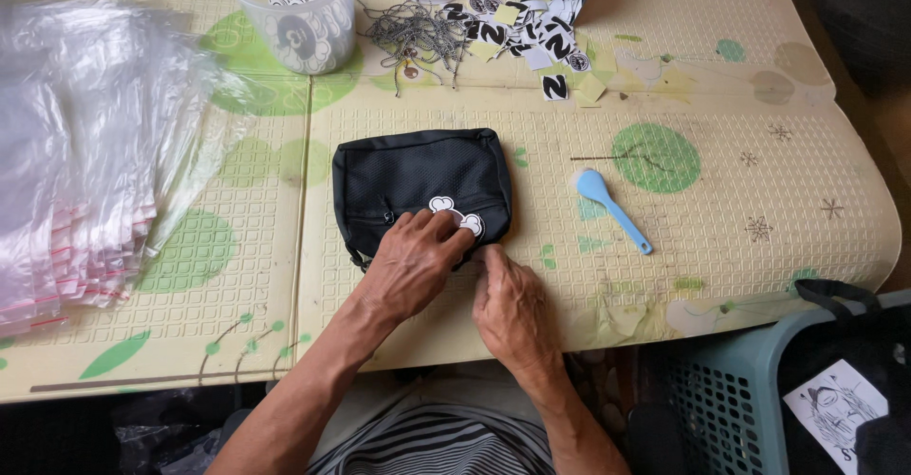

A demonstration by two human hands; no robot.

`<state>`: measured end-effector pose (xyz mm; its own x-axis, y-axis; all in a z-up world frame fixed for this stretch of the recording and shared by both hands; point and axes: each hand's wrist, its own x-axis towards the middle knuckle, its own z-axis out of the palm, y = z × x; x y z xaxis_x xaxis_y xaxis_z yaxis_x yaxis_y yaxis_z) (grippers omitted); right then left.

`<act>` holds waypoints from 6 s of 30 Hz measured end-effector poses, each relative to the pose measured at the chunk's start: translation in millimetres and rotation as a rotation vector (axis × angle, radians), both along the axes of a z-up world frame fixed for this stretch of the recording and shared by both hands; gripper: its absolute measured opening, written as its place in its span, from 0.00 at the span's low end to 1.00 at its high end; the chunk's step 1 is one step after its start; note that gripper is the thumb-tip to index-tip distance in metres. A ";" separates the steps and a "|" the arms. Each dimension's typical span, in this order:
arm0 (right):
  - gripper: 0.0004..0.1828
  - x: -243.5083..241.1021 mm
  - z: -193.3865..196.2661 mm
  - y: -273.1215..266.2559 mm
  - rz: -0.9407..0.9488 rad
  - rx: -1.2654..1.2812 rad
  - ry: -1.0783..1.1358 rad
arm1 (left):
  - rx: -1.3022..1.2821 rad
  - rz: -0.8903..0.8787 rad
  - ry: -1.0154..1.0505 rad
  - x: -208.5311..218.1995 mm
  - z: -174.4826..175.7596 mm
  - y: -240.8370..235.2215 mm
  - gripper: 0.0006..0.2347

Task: The person attaches a chain with a cartoon bear charm to the zipper of a black mesh bag. They then place the decorated bag into a clear plastic zip-top bag and seal it.

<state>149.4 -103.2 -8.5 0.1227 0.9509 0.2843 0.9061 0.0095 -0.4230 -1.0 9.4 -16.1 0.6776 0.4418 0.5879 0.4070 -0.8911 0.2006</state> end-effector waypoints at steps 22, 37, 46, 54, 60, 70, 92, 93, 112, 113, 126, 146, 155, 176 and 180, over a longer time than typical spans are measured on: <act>0.10 8.7 21.7 3.8 0.091 -0.160 0.243 | -0.092 0.116 -0.046 7.2 -14.8 -5.8 0.04; 0.08 9.6 23.4 0.6 0.045 0.065 0.424 | -0.351 0.124 -0.098 -22.7 24.8 -12.2 0.13; 0.09 56.6 26.8 44.0 -0.030 0.172 0.333 | -0.701 0.614 -0.308 -86.6 19.1 11.0 0.28; 0.10 95.2 3.5 103.8 -0.016 0.018 0.223 | -0.612 0.524 -0.564 -86.1 6.0 25.6 0.14; 0.06 127.5 -16.8 151.4 -0.053 0.079 0.036 | -0.685 0.457 -0.675 -89.5 -7.1 32.3 0.14; 0.07 204.9 -0.2 273.5 -0.246 0.278 -0.074 | -0.728 0.459 -0.685 -89.1 -4.8 33.6 0.14; 0.12 244.5 -9.0 284.1 -0.386 0.027 -0.074 | -0.726 0.469 -0.701 -87.9 -10.2 34.2 0.14; 0.15 238.5 1.7 276.5 -0.363 0.012 -0.029 | -0.720 0.472 -0.692 -87.6 -10.9 34.6 0.14; 0.05 235.3 35.3 252.2 -0.390 0.726 0.245 | -0.697 0.473 -0.661 -88.0 -8.8 33.1 0.15; 0.05 226.4 40.0 249.7 -0.347 0.702 0.376 | -0.695 0.478 -0.659 -87.6 -8.1 32.8 0.15; 0.11 211.5 73.9 224.7 -0.601 0.004 0.436 | -0.677 0.516 -0.503 -85.9 8.8 26.1 0.13; 0.14 158.5 60.7 244.8 0.199 0.163 0.653 | -0.662 0.475 -0.657 -88.3 -9.6 33.1 0.15; 0.12 92.9 90.5 238.2 0.352 0.171 0.414 | -0.674 0.461 -0.684 -89.4 -15.0 34.6 0.15; 0.06 -5.2 29.9 204.8 0.331 -0.171 0.158 | -0.679 0.434 -0.697 -91.2 -14.0 33.0 0.13; 0.06 -9.3 22.9 200.2 0.333 -0.081 0.139 | -0.655 0.430 -0.687 -93.5 -17.8 34.1 0.13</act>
